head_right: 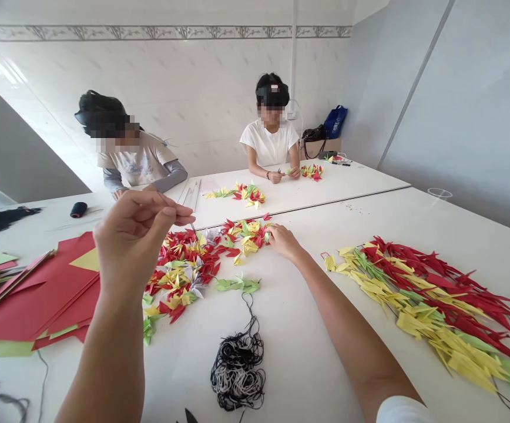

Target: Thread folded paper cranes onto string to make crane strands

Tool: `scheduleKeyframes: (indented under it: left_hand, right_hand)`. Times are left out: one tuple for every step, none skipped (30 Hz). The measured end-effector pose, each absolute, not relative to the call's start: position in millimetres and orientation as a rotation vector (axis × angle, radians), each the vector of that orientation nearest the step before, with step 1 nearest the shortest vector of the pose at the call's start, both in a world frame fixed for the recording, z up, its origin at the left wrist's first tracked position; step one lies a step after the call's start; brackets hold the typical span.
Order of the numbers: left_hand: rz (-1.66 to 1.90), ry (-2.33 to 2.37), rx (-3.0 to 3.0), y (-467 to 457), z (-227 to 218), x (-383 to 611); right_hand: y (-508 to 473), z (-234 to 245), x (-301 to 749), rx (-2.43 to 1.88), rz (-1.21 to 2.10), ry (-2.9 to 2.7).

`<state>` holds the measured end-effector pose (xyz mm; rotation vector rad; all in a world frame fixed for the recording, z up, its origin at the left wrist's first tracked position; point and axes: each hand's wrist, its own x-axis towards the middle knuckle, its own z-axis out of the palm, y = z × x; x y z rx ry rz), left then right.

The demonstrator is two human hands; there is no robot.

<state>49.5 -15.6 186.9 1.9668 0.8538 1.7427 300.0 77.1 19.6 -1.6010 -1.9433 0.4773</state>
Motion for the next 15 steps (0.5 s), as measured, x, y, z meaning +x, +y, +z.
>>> scheduleKeyframes:
  left_hand:
    - [1.733, 0.871, 1.983, -15.3, 186.4, 50.3]
    - [1.717, 0.906, 2.007, -15.1, 186.0, 50.8]
    - [1.685, 0.958, 2.043, -15.1, 185.8, 51.0]
    - [1.631, 1.022, 2.092, -15.0, 185.5, 51.0]
    - [1.560, 1.091, 2.150, -14.9, 185.2, 50.8]
    - [1.478, 1.157, 2.212, -14.6, 184.6, 50.4]
    - [1.386, 1.211, 2.274, -14.0, 183.7, 50.1]
    - [1.297, 1.254, 2.328, -13.1, 182.6, 50.0]
    - [1.219, 1.289, 2.375, -12.1, 181.1, 50.1]
    - [1.157, 1.315, 2.413, -11.1, 179.5, 50.5]
    - [1.105, 1.330, 2.443, -10.2, 177.9, 51.3]
    - [1.063, 1.340, 2.464, -9.5, 176.4, 52.5]
    - [1.032, 1.347, 2.478, -9.3, 175.3, 53.9]
    - [1.010, 1.351, 2.487, -9.4, 174.5, 55.5]
    - [0.989, 1.348, 2.494, -9.9, 174.1, 57.1]
  right_hand:
    - [77.0, 21.6, 300.2, -1.585, 0.477, -1.922]
    - [76.6, 24.1, 300.4, -1.567, 0.477, -1.896]
    - [75.7, 27.2, 300.4, -1.549, 0.478, -1.868]
    - [74.6, 31.0, 300.2, -1.533, 0.472, -1.845]
    - [73.0, 35.5, 299.6, -1.508, 0.477, -1.808]
    - [71.1, 40.7, 298.5, -1.459, 0.510, -1.749]
    - [68.8, 46.7, 297.1, -1.382, 0.579, -1.665]
    - [66.0, 53.3, 295.1, -1.281, 0.680, -1.561]
    - [62.7, 60.4, 292.8, -1.161, 0.801, -1.446]
    - [59.0, 67.9, 290.0, -1.039, 0.921, -1.333]
    - [54.8, 75.5, 287.0, -0.934, 1.027, -1.241]
    - [50.3, 83.1, 283.8, -0.859, 1.102, -1.182]
    - [45.6, 90.3, 280.7, -0.805, 1.156, -1.142]
    - [40.8, 97.0, 277.7, -0.763, 1.193, -1.117]
    - [36.2, 103.1, 275.1, -0.732, 1.217, -1.100]
